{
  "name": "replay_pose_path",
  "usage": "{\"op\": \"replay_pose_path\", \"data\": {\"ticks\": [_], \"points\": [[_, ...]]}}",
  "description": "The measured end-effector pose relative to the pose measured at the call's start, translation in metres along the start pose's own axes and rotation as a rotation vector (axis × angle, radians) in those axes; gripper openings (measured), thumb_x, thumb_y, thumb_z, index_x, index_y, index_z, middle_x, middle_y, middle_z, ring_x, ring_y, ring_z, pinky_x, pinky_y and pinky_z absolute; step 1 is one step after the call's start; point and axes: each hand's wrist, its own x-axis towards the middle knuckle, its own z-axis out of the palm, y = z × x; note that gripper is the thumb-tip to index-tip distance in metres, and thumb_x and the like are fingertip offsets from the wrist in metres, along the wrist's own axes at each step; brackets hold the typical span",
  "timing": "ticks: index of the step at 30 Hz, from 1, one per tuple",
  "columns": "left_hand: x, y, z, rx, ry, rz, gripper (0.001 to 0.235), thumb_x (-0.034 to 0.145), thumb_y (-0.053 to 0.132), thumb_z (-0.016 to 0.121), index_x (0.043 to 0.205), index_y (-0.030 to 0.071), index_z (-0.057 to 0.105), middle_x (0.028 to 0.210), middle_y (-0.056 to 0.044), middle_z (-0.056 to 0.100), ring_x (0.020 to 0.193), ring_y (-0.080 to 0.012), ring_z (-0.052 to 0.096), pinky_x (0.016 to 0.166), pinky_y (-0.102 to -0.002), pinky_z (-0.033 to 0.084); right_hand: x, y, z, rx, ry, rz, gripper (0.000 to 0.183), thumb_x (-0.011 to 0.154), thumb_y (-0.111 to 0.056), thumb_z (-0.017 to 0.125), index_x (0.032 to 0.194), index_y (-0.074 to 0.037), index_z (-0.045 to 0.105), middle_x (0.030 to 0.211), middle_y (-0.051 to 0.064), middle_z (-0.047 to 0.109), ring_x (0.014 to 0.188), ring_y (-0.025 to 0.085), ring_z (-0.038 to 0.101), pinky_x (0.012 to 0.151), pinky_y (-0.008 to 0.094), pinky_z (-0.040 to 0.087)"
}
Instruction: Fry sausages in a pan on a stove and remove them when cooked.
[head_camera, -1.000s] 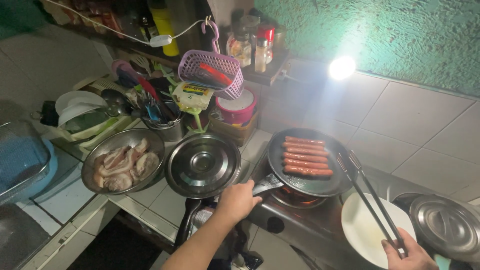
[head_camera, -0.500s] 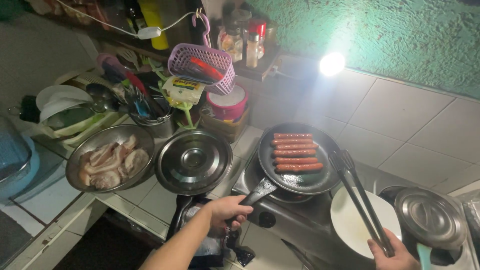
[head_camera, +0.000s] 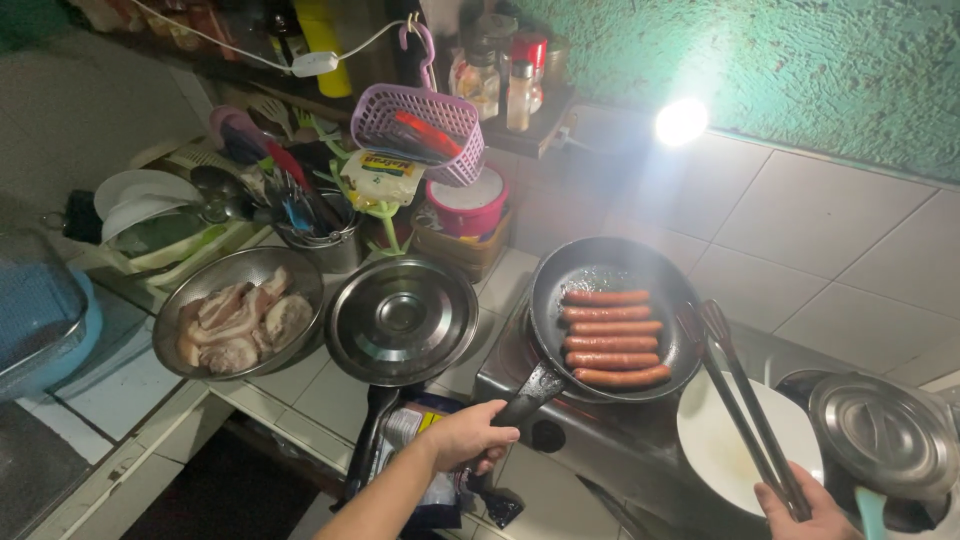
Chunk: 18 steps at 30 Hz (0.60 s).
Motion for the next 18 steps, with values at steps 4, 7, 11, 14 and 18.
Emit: {"op": "replay_pose_path", "data": {"ticks": [4,7,11,14,18], "points": [[0.0,0.005,0.002,-0.103,0.001,-0.077,0.008,0.105,0.012,0.058,0.107,0.01,0.051,0.066,0.001,0.048,0.048,-0.0074,0.041,0.042,-0.021,0.035,0.0,-0.005,-0.005,-0.051,-0.026,0.011,0.062,0.086,-0.003,0.082,0.146,0.003,0.067,0.098,0.022,0.08,0.072,0.026,0.073,0.066,0.037,0.057],[0.0,0.007,0.002,-0.188,0.001,-0.116,0.01,0.111,0.019,0.054,0.108,0.009,0.051,0.067,0.002,0.048,0.049,-0.0064,0.042,0.043,-0.019,0.035,-0.004,-0.016,-0.008,-0.03,-0.06,0.058,0.06,0.087,0.0,0.079,0.146,0.004,0.066,0.106,0.024,0.08,0.088,0.031,0.077,0.08,0.044,0.063],[-0.001,0.009,0.004,-0.223,0.039,-0.118,0.025,0.114,0.032,0.052,0.115,0.007,0.058,0.065,-0.002,0.053,0.048,-0.0105,0.043,0.043,-0.023,0.036,-0.004,-0.001,0.004,-0.044,-0.024,0.094,0.06,0.09,-0.003,0.081,0.148,0.001,0.067,0.098,0.025,0.077,0.084,0.033,0.075,0.075,0.047,0.064],[-0.006,0.019,0.017,-0.005,0.193,-0.112,0.019,0.111,0.024,0.055,0.109,0.006,0.058,0.072,-0.006,0.057,0.056,-0.0123,0.048,0.047,-0.024,0.043,-0.009,-0.006,0.003,-0.011,-0.037,0.095,0.057,0.088,-0.001,0.08,0.144,0.004,0.067,0.108,0.027,0.078,0.097,0.036,0.076,0.09,0.052,0.062],[-0.014,0.03,0.051,0.988,0.522,-0.046,0.051,0.1,0.043,0.054,0.143,0.014,0.051,0.12,-0.009,0.075,0.113,-0.0281,0.071,0.099,-0.044,0.054,0.006,0.015,0.001,-0.048,-0.255,0.162,0.061,0.089,-0.009,0.076,0.148,-0.001,0.061,0.112,0.023,0.079,0.106,0.031,0.077,0.098,0.047,0.06]]}}
